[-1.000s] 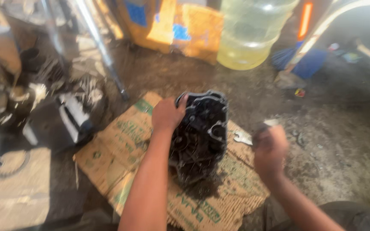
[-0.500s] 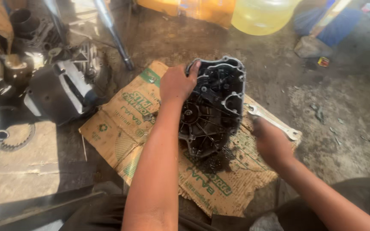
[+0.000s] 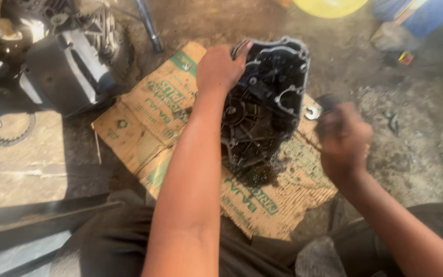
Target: The person disassembles a metal engine casing on the floor. They use a wrench to unscrew bolts, a metal rod to pry internal components, and a cloth to wipe oil off the parts.
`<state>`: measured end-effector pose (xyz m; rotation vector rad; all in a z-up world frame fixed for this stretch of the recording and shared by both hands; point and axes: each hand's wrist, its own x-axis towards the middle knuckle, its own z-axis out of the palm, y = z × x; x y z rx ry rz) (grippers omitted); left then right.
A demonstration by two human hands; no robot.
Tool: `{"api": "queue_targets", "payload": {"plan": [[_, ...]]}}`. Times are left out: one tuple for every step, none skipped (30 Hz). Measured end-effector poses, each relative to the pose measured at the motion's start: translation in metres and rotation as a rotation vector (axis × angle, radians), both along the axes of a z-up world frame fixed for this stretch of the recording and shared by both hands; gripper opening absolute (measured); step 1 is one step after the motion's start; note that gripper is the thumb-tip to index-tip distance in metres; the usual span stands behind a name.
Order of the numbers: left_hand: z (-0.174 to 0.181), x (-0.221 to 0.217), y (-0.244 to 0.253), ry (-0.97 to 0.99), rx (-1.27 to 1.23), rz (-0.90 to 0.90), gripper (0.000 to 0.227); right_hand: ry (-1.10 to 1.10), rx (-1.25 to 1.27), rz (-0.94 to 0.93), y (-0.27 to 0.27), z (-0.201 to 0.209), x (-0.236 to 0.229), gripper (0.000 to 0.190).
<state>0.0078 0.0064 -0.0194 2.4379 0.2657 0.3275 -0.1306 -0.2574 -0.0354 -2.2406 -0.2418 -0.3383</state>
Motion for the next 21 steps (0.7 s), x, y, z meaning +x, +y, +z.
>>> {"api": "queue_targets", "payload": {"plan": [[-0.003, 0.000, 0.000, 0.027, -0.019, -0.011, 0.068, -0.060, 0.126, -0.043, 0.001, 0.006, -0.004, 0.032], [-0.004, -0.001, 0.000, 0.055, -0.038, -0.022, 0.069, 0.036, -0.150, -0.009, 0.008, 0.007, -0.010, 0.025], [-0.006, -0.004, -0.003, 0.082, -0.059, -0.041, 0.071, 0.137, -0.428, 0.020, 0.013, 0.008, -0.017, 0.020], [-0.007, -0.008, -0.006, 0.090, -0.080, -0.041, 0.071, 0.242, -0.703, 0.052, 0.014, 0.011, -0.025, 0.015], [-0.004, -0.002, -0.007, 0.081, -0.097, -0.037, 0.071, 0.195, -0.674, 0.033, 0.011, 0.017, -0.021, 0.013], [-0.001, 0.003, -0.008, 0.073, -0.115, -0.034, 0.071, 0.147, -0.645, 0.015, 0.008, 0.023, -0.018, 0.012], [0.001, 0.003, -0.001, 0.058, -0.092, -0.023, 0.070, 0.100, -0.591, 0.021, 0.014, 0.022, -0.016, 0.012], [0.002, 0.001, 0.005, 0.042, -0.068, -0.013, 0.069, 0.089, -0.319, -0.014, 0.020, 0.021, -0.015, 0.011], [-0.001, -0.001, 0.001, 0.032, -0.065, -0.020, 0.069, 0.087, -0.067, -0.066, 0.017, 0.018, -0.018, 0.011], [-0.004, -0.003, -0.002, 0.019, -0.056, -0.027, 0.070, 0.084, 0.185, -0.118, 0.013, 0.015, -0.022, 0.013], [-0.006, -0.008, -0.003, 0.009, -0.050, -0.032, 0.071, 0.169, -0.123, -0.033, 0.014, 0.008, -0.030, 0.009], [-0.007, -0.011, -0.005, -0.001, -0.044, -0.037, 0.072, 0.255, -0.431, 0.056, 0.017, 0.002, -0.039, 0.012], [-0.001, -0.004, -0.006, -0.002, -0.039, -0.042, 0.072, 0.303, -0.738, 0.132, 0.018, 0.003, -0.030, 0.020], [0.003, 0.004, -0.008, -0.002, -0.034, -0.046, 0.072, 0.190, -0.583, 0.140, 0.013, 0.007, -0.019, 0.021], [0.005, 0.009, -0.004, 0.011, -0.021, -0.032, 0.072, 0.084, -0.419, 0.174, 0.010, 0.007, -0.013, 0.022], [0.005, 0.014, -0.001, 0.037, -0.026, -0.025, 0.073, -0.019, -0.254, 0.209, 0.010, 0.006, -0.006, 0.023], [-0.003, 0.010, 0.001, 0.099, -0.029, -0.025, 0.073, 0.008, -0.284, 0.151, 0.012, -0.001, -0.013, 0.018], [-0.011, 0.004, 0.003, 0.161, -0.032, -0.025, 0.074, 0.035, -0.315, 0.093, 0.014, -0.009, -0.021, 0.014], [-0.015, -0.001, 0.000, 0.125, -0.024, -0.026, 0.074, 0.051, -0.359, 0.023, 0.008, -0.013, -0.027, 0.012], [-0.017, -0.005, -0.005, 0.088, -0.017, -0.026, 0.074, 0.197, -0.541, 0.098, 0.003, -0.017, -0.034, 0.011], [-0.010, 0.002, -0.007, 0.016, -0.005, -0.027, 0.074, 0.312, -0.719, 0.160, -0.001, -0.020, -0.030, 0.011]]}}
